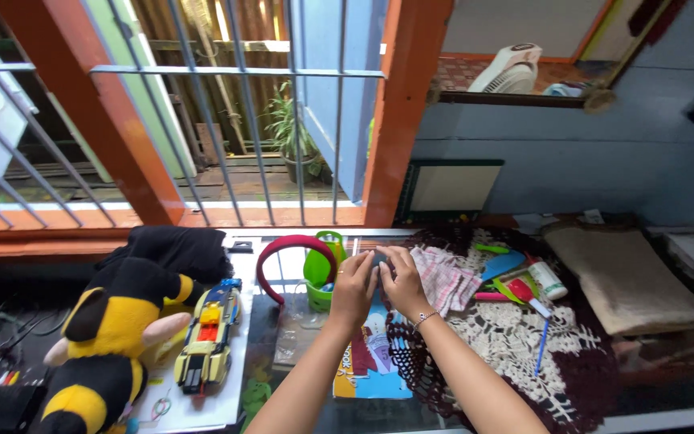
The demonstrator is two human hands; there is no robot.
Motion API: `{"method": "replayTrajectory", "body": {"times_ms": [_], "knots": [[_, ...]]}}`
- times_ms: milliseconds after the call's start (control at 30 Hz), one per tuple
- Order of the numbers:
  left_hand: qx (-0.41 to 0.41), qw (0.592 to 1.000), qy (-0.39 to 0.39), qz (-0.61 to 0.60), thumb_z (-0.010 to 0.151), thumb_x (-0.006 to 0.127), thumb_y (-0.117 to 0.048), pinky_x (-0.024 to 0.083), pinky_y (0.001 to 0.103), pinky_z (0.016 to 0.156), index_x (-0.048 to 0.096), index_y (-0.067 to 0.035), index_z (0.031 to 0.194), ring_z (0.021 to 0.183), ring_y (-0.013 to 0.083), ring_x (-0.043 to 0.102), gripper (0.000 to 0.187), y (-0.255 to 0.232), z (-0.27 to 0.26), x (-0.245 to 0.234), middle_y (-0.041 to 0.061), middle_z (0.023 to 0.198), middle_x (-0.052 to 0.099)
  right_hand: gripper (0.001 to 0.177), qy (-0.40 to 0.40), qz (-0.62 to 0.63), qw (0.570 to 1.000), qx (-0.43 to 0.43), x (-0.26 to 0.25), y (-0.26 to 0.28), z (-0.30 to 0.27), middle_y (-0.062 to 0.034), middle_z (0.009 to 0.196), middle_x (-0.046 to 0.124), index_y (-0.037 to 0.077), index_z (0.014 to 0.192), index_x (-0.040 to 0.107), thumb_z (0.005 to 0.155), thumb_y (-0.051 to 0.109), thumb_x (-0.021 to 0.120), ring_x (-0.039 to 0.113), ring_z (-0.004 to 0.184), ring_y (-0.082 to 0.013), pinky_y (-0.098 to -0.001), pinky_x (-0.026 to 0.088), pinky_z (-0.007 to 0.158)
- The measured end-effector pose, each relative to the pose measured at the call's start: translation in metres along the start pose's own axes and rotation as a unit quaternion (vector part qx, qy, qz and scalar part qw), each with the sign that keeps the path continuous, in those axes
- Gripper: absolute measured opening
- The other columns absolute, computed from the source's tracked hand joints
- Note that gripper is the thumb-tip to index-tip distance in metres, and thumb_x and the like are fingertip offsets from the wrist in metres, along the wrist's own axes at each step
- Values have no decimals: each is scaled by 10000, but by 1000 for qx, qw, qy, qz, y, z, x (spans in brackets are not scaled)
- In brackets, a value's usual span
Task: Organizing and manipulating various small items, toys, and stationery on a glass-topped desk.
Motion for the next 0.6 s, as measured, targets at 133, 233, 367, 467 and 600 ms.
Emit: {"method": "replayTrajectory", "body": {"times_ms": [133,233,367,467,600], "knots": [[2,999,33,3,960,655,-146,480,434,1041,642,30,1305,1215,387,597,388,-6,-4,30,216,1277,643,343,-35,-56,998,-19,-25,-20,-10,-154,1261,628,58,1258,657,916,48,637,607,1182,-349,-417,494,1020],[1,997,72,0,962,642,-160,459,446,1061,622,38,1320,1261,412,563,410,-13,-6,53,235,1317,623,360,-57,-94,994,-25,-45,-35,-18,-163,1280,623,45,1257,652,897,42,638,591,1204,-359,-431,475,1042],[13,994,104,0,950,642,-184,435,468,1086,608,40,1322,1291,428,533,436,-20,-11,90,238,1334,604,393,-81,-132,988,-6,-70,-63,-31,-163,1287,620,39,1248,652,855,33,645,588,1209,-360,-437,466,1053],[18,991,129,-11,950,644,-197,432,473,1084,607,39,1320,1284,432,530,440,-30,-16,119,242,1337,594,392,-96,-149,984,20,-93,-80,-43,-162,1297,615,42,1251,648,859,29,648,587,1215,-360,-432,468,1052],[28,987,152,-39,949,651,-206,429,474,1091,606,41,1324,1273,432,534,451,-42,-23,159,243,1334,594,423,-111,-159,979,57,-121,-101,-59,-166,1300,612,57,1266,651,845,14,648,587,1216,-364,-429,475,1045]]}}
Point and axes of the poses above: each hand's wrist, its own z-axis towards the middle knuckle, its own x-axis out of the palm, y = z × x, the point moved 3 cm from there along z, towards the middle knuckle
